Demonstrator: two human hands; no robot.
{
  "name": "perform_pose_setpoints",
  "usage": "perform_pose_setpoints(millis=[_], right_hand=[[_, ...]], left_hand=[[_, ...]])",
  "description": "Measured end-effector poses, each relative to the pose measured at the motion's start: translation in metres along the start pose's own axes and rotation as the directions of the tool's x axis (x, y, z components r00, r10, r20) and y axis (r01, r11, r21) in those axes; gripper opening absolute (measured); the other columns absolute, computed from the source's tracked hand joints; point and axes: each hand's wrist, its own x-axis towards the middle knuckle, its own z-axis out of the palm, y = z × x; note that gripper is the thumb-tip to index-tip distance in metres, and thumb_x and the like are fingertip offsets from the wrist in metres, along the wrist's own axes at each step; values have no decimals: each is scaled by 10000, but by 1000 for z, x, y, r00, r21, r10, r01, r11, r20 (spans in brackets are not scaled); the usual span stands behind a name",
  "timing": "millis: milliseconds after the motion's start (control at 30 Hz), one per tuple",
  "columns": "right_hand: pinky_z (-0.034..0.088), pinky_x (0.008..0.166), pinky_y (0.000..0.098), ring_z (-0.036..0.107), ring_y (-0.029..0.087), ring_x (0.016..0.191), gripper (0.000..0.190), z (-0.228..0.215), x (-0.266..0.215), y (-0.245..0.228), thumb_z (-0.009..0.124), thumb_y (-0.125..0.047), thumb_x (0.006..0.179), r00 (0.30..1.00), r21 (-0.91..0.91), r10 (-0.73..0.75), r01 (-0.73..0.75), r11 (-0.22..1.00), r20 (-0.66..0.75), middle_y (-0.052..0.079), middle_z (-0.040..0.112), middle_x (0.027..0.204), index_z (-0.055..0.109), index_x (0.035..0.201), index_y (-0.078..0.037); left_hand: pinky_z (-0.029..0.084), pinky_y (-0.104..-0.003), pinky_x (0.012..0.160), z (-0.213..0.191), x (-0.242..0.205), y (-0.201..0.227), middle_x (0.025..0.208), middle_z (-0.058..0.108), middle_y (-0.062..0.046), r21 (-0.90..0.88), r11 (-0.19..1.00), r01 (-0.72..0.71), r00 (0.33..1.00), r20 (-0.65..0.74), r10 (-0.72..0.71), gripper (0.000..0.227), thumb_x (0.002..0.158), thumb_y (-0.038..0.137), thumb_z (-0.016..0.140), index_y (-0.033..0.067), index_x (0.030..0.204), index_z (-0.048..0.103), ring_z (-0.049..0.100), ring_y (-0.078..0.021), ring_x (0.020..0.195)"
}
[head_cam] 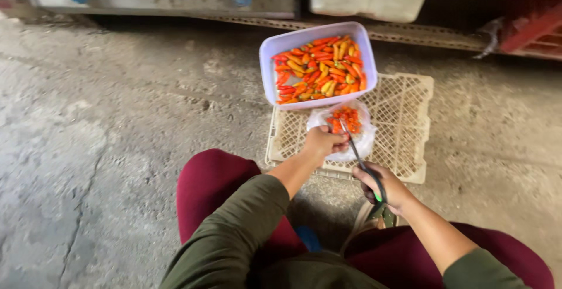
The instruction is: The person sits on the floor and uses scissors to cut red chilies from a plastic container into small pieces, placing them into a plastic bag. The person handles the chilies one at a time, cutting them repeatedly throughout the clip.
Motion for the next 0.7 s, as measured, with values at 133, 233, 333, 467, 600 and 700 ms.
perform_pose_setpoints(millis=[133,233,333,467,600,700], right_hand=[[365,426,291,448,127,474,440,1,-4,-5,697,-418,906,998,-157,9,-20,987,-69,-3,484,610,650,1066,-11],[422,482,292,487,116,557,503,-2,-3,-8,687,-466,873,1000,-98,13,-14,995,-13,-3,491,660,627,1170,-65],[454,545,283,505,105,639,572,-2,-3,-4,675,-507,870,999,-92,-19,23,995,42,-12,496,718,616,1223,-61],[435,568,273,493,111,659,585,-4,1,0,677,-519,873,997,-95,-59,63,993,42,-14,485,728,614,1236,-65],[416,521,259,467,88,610,548,-3,1,-3,692,-502,870,999,-83,-19,22,996,29,-31,469,709,618,1203,-74],[355,451,248,427,87,534,497,0,-4,-8,711,-470,875,1000,-85,4,-5,996,-2,-23,447,677,636,1152,-64]], left_hand=[[648,-337,709,6,-13,13,954,726,-182,63,998,18,999,-50,-15,202,863,-55,702,-79,1046,620,741,-265,793],[641,-316,726,9,-18,24,962,725,-163,56,998,9,998,-58,-6,196,873,-40,702,-77,1048,623,735,-246,792],[625,-300,713,11,-25,28,956,732,-154,57,998,14,998,-55,-10,188,868,-24,711,-71,1035,640,729,-231,779],[628,-307,701,15,-30,28,939,726,-153,73,997,22,999,-27,-20,176,850,-31,734,-72,998,649,724,-235,764],[639,-311,703,15,-32,27,926,725,-145,74,997,7,1000,-3,-7,161,847,-21,742,-67,980,664,719,-219,759],[632,-315,695,15,-32,27,928,722,-156,93,996,-1,1000,-4,1,178,850,-24,746,-77,993,655,716,-227,748]])
